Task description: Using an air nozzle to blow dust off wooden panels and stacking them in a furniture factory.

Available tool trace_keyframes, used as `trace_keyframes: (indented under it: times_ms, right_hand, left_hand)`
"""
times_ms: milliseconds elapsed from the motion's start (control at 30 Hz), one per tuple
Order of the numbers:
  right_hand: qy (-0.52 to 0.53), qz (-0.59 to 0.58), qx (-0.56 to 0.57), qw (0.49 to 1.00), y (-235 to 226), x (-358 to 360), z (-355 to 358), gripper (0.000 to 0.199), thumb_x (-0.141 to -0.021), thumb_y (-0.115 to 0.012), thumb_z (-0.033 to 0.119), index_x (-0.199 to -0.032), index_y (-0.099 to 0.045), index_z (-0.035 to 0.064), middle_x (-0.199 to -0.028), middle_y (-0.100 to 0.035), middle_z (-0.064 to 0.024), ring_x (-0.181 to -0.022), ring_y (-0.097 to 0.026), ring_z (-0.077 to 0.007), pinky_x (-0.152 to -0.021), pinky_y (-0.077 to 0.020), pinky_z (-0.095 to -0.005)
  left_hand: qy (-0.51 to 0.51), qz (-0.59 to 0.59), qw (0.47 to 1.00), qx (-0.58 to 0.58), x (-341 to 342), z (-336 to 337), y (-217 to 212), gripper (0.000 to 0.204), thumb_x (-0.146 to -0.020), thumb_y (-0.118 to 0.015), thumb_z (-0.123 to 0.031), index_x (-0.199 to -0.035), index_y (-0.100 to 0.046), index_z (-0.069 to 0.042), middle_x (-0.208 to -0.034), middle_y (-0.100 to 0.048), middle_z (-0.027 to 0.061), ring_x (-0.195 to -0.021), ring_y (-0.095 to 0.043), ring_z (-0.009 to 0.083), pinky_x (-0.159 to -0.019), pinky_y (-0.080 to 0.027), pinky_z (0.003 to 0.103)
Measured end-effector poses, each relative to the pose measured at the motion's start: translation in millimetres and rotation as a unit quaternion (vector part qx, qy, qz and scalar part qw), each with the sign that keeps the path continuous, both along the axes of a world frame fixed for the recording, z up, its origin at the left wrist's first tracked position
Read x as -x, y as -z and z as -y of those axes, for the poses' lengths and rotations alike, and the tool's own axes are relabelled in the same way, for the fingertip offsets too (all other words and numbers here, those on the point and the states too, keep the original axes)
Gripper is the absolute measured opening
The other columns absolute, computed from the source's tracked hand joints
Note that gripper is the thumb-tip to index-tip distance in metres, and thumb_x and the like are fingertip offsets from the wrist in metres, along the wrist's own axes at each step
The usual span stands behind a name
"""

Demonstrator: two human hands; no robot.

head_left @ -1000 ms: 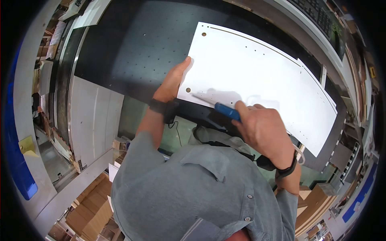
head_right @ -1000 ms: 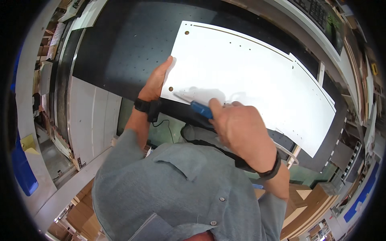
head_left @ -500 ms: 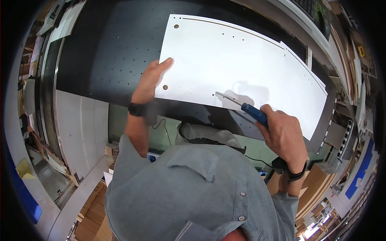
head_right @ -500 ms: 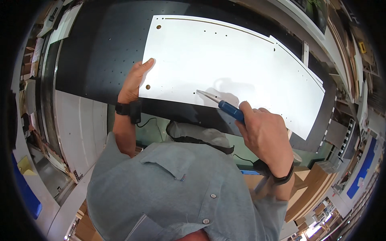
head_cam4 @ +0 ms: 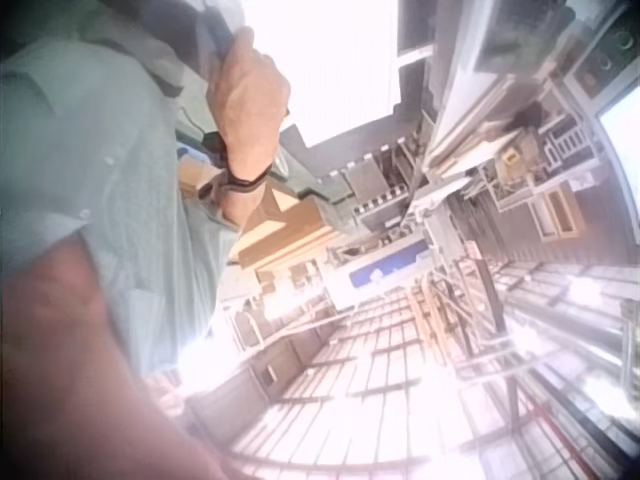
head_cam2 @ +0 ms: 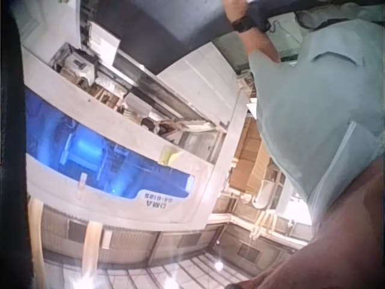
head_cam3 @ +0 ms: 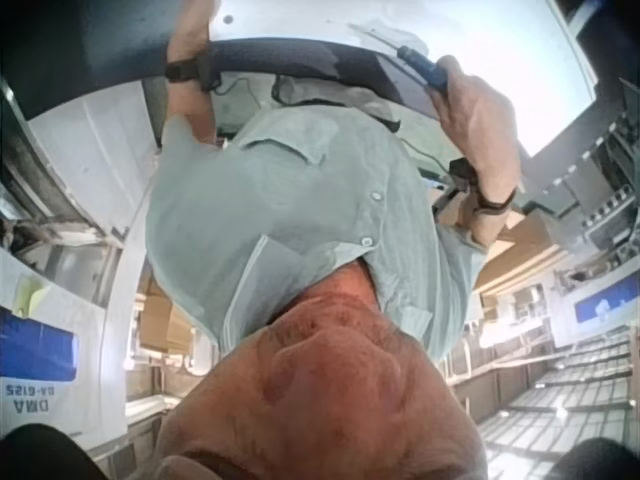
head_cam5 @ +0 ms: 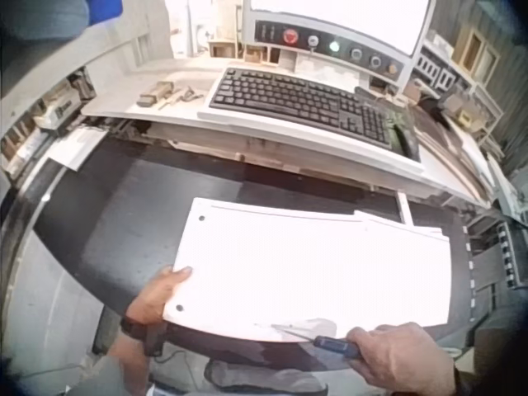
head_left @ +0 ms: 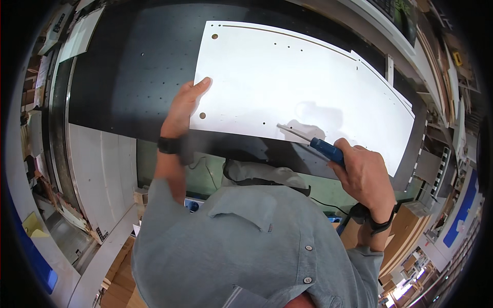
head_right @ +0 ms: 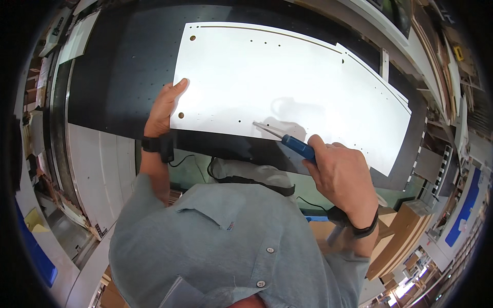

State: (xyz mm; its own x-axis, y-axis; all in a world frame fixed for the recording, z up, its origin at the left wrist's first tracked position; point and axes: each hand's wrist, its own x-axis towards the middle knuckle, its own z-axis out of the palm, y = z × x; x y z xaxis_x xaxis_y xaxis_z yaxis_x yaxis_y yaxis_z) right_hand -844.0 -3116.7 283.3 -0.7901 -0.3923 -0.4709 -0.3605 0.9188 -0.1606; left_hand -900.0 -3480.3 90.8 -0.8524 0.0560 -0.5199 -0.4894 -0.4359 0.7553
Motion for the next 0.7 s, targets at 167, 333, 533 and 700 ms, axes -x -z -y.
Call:
trace_keyframes:
  times_ms: [167,333,533,700]
  right_hand:
    - [0.013,-0.001,-0.005,1.0,0.6,-3.0,-3.1,0.026,-0.095,-0.074,0.023,-0.107,-0.057,0.0079,-0.07,-0.064,-0.0116,-0.072,-0.068,-0.0322,-0.063,-0.0512,-0.0446]
    - [0.044,0.011,-0.018,0.999,-0.5,-8.4,-22.6,0.026,-0.095,-0.074,0.023,-0.108,-0.057,0.0082,-0.071,-0.065,-0.012,-0.071,-0.068,-0.0331,-0.063,-0.0513,-0.045]
    - [0.047,0.002,0.011,0.999,1.3,-11.4,-28.5,0.024,-0.096,-0.072,0.022,-0.109,-0.057,0.0085,-0.07,-0.064,-0.0132,-0.07,-0.068,-0.0351,-0.063,-0.051,-0.0459]
    - [0.078,-0.01,0.006,0.997,-2.1,-7.5,-51.2,0.03,-0.095,-0.073,0.024,-0.115,-0.059,0.0074,-0.075,-0.066,-0.0178,-0.074,-0.068,-0.0403,-0.067,-0.0514,-0.0495]
  left_hand:
    - [0.019,0.004,1.0,0.023,0.9,1.9,-3.7,0.035,-0.103,-0.068,-0.027,-0.116,-0.063,0.005,-0.096,-0.072,0.0105,-0.071,-0.073,0.015,-0.052,-0.059,0.024]
    - [0.01,0.01,1.0,0.014,0.8,2.1,5.2,0.034,-0.104,-0.066,-0.026,-0.118,-0.062,0.005,-0.097,-0.072,0.0102,-0.07,-0.073,0.0142,-0.048,-0.057,0.023]
    - [0.057,0.016,0.997,0.049,1.5,12.6,4.4,0.038,-0.106,-0.063,-0.029,-0.12,-0.062,0.006,-0.103,-0.073,0.0129,-0.083,-0.075,0.0181,-0.07,-0.064,0.03]
    - [0.041,0.001,0.999,0.032,-1.6,5.9,1.0,0.038,-0.105,-0.065,-0.029,-0.123,-0.065,0.005,-0.105,-0.073,0.0094,-0.086,-0.072,0.0158,-0.076,-0.059,0.03]
